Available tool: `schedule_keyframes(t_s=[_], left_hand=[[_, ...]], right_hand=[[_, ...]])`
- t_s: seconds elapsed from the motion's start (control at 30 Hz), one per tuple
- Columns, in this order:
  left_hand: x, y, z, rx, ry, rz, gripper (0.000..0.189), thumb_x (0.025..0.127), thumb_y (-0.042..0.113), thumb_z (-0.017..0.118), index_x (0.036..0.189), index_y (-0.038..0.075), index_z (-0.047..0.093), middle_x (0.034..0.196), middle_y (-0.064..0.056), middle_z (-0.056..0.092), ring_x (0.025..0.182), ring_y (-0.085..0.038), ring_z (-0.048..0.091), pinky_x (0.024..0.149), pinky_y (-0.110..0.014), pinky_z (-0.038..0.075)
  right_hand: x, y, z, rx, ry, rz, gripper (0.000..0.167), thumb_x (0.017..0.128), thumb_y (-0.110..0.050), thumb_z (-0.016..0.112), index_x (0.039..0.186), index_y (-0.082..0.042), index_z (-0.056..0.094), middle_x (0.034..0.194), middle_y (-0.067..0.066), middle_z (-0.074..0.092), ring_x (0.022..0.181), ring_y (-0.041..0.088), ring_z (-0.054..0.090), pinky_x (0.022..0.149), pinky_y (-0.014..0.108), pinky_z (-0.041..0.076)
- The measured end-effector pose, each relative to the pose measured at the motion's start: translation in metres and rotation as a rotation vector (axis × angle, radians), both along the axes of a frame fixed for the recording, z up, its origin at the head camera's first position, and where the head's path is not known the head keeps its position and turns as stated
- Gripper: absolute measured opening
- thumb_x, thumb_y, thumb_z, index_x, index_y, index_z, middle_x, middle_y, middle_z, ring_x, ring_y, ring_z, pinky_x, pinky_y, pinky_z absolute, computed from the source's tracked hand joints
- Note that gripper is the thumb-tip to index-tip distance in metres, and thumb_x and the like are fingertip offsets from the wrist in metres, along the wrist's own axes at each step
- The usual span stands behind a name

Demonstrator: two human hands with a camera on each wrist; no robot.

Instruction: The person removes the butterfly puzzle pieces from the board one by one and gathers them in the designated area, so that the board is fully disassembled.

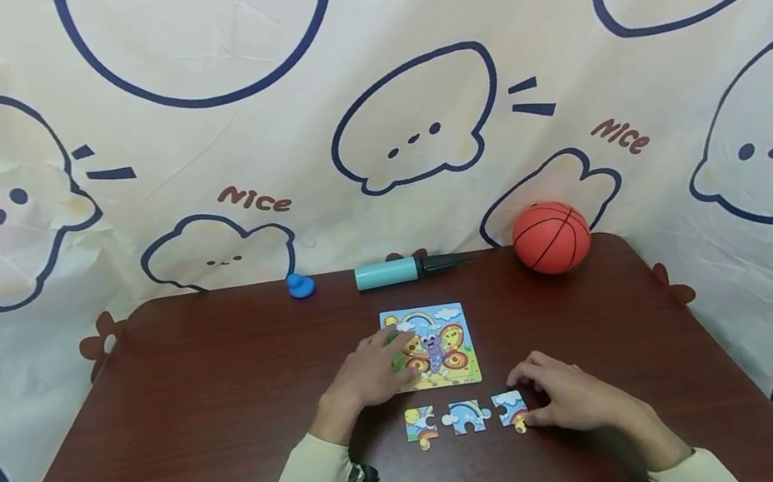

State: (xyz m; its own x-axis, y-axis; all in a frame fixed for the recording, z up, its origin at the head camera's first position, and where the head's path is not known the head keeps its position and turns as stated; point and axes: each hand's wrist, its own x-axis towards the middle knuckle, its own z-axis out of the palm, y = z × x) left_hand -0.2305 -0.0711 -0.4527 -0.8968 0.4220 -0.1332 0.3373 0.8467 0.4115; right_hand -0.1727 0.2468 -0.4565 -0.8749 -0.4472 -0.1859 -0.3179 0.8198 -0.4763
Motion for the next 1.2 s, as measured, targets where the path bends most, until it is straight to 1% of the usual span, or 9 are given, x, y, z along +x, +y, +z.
schedule_keyframes(t_s=[0.13, 0.27, 0.33, 0.47, 0.57, 0.7, 0.87, 1.1, 1.2], left_hand=[[-0.002, -0.004, 0.0, 0.049, 0.001, 0.043, 0.068, 0.09, 0.047, 0.062, 0.15, 0.025, 0.037, 0.157, -0.008, 0.032, 0.139, -0.034, 0.035, 0.107, -0.057, 0.038], [-0.003, -0.007, -0.001, 0.07, 0.011, 0.079, 0.069, 0.09, 0.048, 0.063, 0.149, 0.023, 0.038, 0.157, -0.008, 0.034, 0.14, -0.033, 0.033, 0.11, -0.058, 0.034], [-0.003, -0.01, -0.001, 0.063, 0.019, 0.088, 0.068, 0.09, 0.049, 0.063, 0.148, 0.023, 0.039, 0.157, -0.007, 0.034, 0.141, -0.033, 0.032, 0.11, -0.058, 0.032], [-0.004, -0.013, -0.002, 0.046, 0.024, 0.106, 0.068, 0.089, 0.049, 0.064, 0.147, 0.021, 0.042, 0.157, -0.008, 0.034, 0.142, -0.034, 0.031, 0.11, -0.059, 0.031], [-0.003, -0.014, -0.002, 0.019, -0.001, 0.12, 0.073, 0.087, 0.05, 0.065, 0.148, 0.019, 0.04, 0.157, -0.008, 0.033, 0.142, -0.034, 0.03, 0.111, -0.059, 0.029], [-0.002, -0.013, -0.001, -0.019, -0.035, 0.12, 0.078, 0.086, 0.049, 0.067, 0.15, 0.015, 0.037, 0.158, -0.008, 0.032, 0.144, -0.034, 0.029, 0.113, -0.058, 0.027], [-0.001, -0.012, -0.001, -0.047, -0.031, 0.121, 0.077, 0.086, 0.048, 0.068, 0.148, 0.012, 0.04, 0.158, -0.009, 0.032, 0.144, -0.034, 0.029, 0.113, -0.058, 0.028], [-0.001, -0.011, -0.001, -0.059, -0.019, 0.124, 0.077, 0.085, 0.05, 0.068, 0.147, 0.013, 0.042, 0.157, -0.009, 0.034, 0.143, -0.034, 0.031, 0.112, -0.057, 0.029], [-0.001, -0.011, 0.0, -0.052, -0.011, 0.121, 0.077, 0.085, 0.05, 0.068, 0.146, 0.012, 0.042, 0.157, -0.009, 0.034, 0.143, -0.035, 0.031, 0.112, -0.058, 0.03]], right_hand=[[-0.003, -0.002, 0.001, -0.01, 0.001, -0.031, 0.045, 0.079, -0.039, 0.079, 0.118, -0.027, 0.06, 0.107, -0.007, 0.051, 0.096, 0.011, 0.049, 0.081, 0.034, 0.047], [-0.009, -0.009, 0.002, -0.039, 0.033, -0.053, 0.043, 0.081, -0.034, 0.077, 0.12, -0.029, 0.061, 0.111, -0.007, 0.052, 0.1, 0.012, 0.051, 0.085, 0.035, 0.05], [-0.015, -0.015, 0.003, -0.056, 0.05, -0.054, 0.043, 0.082, -0.036, 0.076, 0.122, -0.03, 0.061, 0.113, -0.007, 0.052, 0.102, 0.011, 0.051, 0.087, 0.035, 0.051], [-0.028, -0.031, 0.006, -0.102, 0.056, -0.057, 0.047, 0.083, -0.037, 0.075, 0.127, -0.028, 0.059, 0.118, -0.005, 0.053, 0.107, 0.013, 0.051, 0.091, 0.037, 0.051], [-0.035, -0.043, 0.008, -0.113, 0.06, -0.065, 0.051, 0.084, -0.033, 0.075, 0.131, -0.024, 0.056, 0.121, -0.002, 0.054, 0.109, 0.015, 0.05, 0.093, 0.038, 0.051], [-0.043, -0.058, 0.01, -0.094, 0.085, -0.074, 0.058, 0.084, -0.032, 0.075, 0.136, -0.022, 0.053, 0.122, 0.0, 0.056, 0.108, 0.014, 0.049, 0.093, 0.037, 0.05], [-0.054, -0.075, 0.009, -0.074, 0.11, -0.079, 0.058, 0.085, -0.037, 0.073, 0.137, -0.021, 0.053, 0.117, 0.001, 0.057, 0.102, 0.015, 0.049, 0.087, 0.036, 0.049], [-0.07, -0.096, 0.004, -0.005, 0.147, -0.05, 0.058, 0.087, -0.039, 0.07, 0.138, -0.018, 0.053, 0.129, 0.004, 0.056, 0.111, 0.017, 0.051, 0.097, 0.042, 0.049], [-0.076, -0.105, 0.003, 0.018, 0.159, -0.05, 0.057, 0.087, -0.041, 0.07, 0.136, -0.017, 0.055, 0.127, 0.005, 0.056, 0.108, 0.018, 0.052, 0.094, 0.041, 0.05]])
